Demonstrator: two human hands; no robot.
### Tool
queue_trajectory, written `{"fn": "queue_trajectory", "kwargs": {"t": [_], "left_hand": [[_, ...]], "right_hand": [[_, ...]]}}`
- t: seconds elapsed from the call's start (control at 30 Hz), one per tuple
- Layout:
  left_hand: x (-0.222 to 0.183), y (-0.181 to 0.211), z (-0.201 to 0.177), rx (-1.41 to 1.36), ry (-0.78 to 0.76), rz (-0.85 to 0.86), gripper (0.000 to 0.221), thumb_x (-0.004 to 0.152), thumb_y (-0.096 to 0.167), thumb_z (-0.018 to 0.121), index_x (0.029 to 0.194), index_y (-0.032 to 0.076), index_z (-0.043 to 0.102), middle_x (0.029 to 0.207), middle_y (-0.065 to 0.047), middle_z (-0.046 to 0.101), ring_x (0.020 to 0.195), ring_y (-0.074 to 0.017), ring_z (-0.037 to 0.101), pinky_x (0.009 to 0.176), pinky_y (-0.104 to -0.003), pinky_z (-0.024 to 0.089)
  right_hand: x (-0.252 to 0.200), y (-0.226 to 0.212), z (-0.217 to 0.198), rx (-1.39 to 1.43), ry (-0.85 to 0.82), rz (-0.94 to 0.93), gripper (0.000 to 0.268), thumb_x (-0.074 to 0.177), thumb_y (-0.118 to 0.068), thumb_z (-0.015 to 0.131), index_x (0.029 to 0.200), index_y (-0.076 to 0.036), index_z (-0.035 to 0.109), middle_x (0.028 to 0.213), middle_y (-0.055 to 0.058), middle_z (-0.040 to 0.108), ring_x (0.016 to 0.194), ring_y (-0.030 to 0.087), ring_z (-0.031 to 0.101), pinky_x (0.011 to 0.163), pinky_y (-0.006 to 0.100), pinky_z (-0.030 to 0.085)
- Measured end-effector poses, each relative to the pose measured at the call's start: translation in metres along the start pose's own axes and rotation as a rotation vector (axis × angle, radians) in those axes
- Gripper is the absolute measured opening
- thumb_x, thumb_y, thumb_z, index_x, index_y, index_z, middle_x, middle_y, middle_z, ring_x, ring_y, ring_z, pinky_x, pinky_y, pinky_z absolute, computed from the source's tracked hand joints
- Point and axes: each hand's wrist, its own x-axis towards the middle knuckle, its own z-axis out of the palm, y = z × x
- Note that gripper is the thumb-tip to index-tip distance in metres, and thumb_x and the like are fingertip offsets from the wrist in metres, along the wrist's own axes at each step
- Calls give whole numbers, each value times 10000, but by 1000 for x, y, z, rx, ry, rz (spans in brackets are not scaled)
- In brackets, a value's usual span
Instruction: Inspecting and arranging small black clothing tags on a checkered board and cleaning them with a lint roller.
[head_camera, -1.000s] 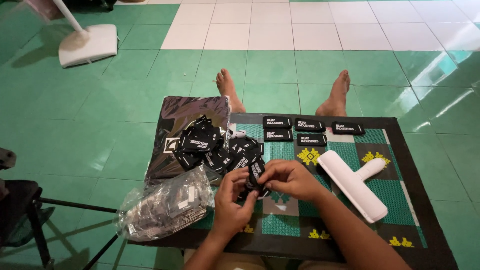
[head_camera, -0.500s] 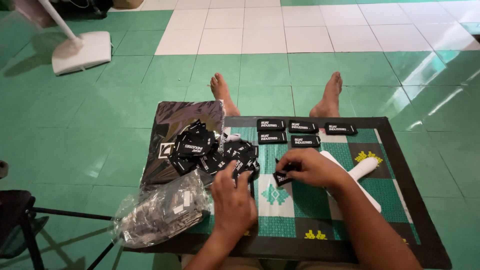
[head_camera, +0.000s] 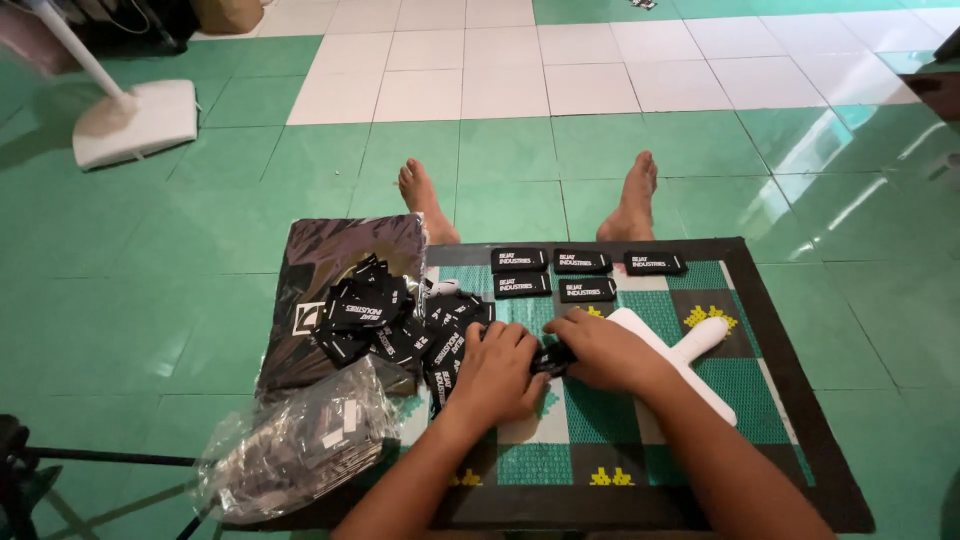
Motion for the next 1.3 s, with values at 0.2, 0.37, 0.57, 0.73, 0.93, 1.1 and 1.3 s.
{"fn": "queue_trajectory", "kwargs": {"t": [0.2,0.37,0.57,0.73,0.93,1.1,1.3], "left_hand": [[-8,-5,14,-65,59,-11,516,737,478,765,1100,144,614,976,-45,582,996,-289,588,941,-547,353],[-12,-2,15,-126,86,-12,420,768,380,782,1086,157,623,944,-36,612,1011,-280,617,987,-573,344],[-11,-4,13,-202,175,11,242,774,233,789,928,222,603,874,36,604,996,-218,649,1043,-574,320],[-13,-16,8,-364,232,22,210,803,125,747,915,236,609,892,104,625,922,-150,691,963,-402,440],[-17,-10,-17,-415,135,43,497,791,279,815,1240,191,621,1038,-1,699,1013,-216,719,1038,-499,374],[-14,-12,-18,-451,110,25,273,942,245,707,1204,194,651,973,-10,768,950,-232,761,987,-432,414],[-12,-8,-30,-701,228,-51,303,861,183,812,1146,144,717,925,-63,776,865,-312,763,810,-398,575]], "right_hand": [[10,17,34,-101,16,108,494,823,-147,789,1292,-99,644,1113,128,694,1014,336,737,845,400,612],[3,15,40,-73,36,114,415,822,-150,783,1220,-103,676,1117,135,691,1003,325,734,852,377,600],[-8,12,32,19,166,20,229,794,-211,816,987,-117,736,1160,154,657,1137,357,654,987,426,519],[-19,-1,10,209,125,68,161,836,-171,778,972,-106,723,1026,153,721,1051,344,708,957,449,548],[-20,-11,1,353,82,108,152,862,-146,762,998,-96,715,968,149,743,961,351,749,847,432,604],[-21,-5,1,635,140,164,216,830,-144,813,1020,-92,724,948,162,777,931,348,767,773,441,620],[-21,13,20,828,365,115,268,774,-97,860,1021,-72,757,704,122,760,643,217,696,580,351,556]]}}
